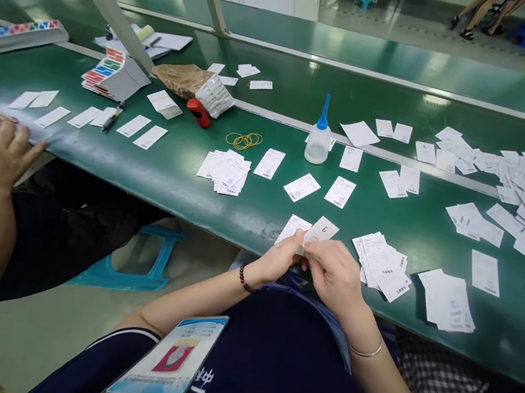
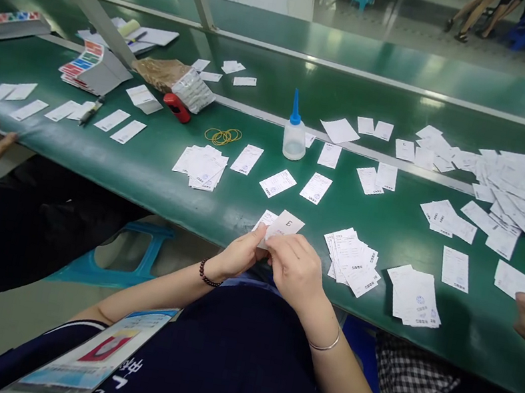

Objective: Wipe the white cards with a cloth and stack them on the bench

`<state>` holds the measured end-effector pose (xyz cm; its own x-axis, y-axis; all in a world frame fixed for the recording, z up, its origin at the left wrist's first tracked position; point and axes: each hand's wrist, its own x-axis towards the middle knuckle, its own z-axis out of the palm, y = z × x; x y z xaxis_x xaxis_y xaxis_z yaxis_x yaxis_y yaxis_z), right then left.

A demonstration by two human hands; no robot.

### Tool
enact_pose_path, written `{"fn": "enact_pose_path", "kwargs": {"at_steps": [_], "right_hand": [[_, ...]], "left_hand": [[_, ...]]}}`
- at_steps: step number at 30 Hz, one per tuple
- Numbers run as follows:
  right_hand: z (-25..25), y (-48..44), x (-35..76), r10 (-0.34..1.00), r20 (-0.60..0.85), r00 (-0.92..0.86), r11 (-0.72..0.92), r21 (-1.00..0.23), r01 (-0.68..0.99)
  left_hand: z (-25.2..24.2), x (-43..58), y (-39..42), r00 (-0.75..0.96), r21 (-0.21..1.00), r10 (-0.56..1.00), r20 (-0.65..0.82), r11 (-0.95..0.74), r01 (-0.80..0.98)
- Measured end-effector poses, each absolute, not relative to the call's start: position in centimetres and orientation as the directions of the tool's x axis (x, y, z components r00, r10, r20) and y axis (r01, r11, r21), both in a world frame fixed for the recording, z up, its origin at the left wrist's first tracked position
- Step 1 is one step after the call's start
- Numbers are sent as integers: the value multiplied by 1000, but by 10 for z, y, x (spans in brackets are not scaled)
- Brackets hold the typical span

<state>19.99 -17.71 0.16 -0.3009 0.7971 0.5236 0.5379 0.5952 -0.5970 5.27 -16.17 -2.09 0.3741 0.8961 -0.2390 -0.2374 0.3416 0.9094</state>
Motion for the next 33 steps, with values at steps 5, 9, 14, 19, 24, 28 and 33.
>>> {"fn": "enact_pose_path", "kwargs": {"at_steps": [5,9,14,19,24,28,33], "right_hand": [[1,-180,210,813,465,-351,583,-650,488],[-8,-180,221,867,453,-209,490,-696,525],[-28,-178,224,899,401,-178,432,-735,523],[-40,-177,224,935,327,-139,350,-782,515],[-41,-177,226,944,302,-135,327,-800,503],[-42,-177,227,939,309,-151,343,-799,495],[-43,-178,228,930,320,-181,368,-790,491]], "left_hand": [[-15,37,-153,281,997,957,-70,78,-19],[-13,20,-142,64,888,976,210,-218,404],[-17,6,-133,50,695,907,418,-355,625],[-23,-3,-128,33,612,878,478,-359,705],[-25,-10,-124,-24,604,902,430,-268,750],[-24,-14,-120,-63,614,905,421,-234,754],[-15,-46,-92,-178,557,898,402,-86,826]]}}
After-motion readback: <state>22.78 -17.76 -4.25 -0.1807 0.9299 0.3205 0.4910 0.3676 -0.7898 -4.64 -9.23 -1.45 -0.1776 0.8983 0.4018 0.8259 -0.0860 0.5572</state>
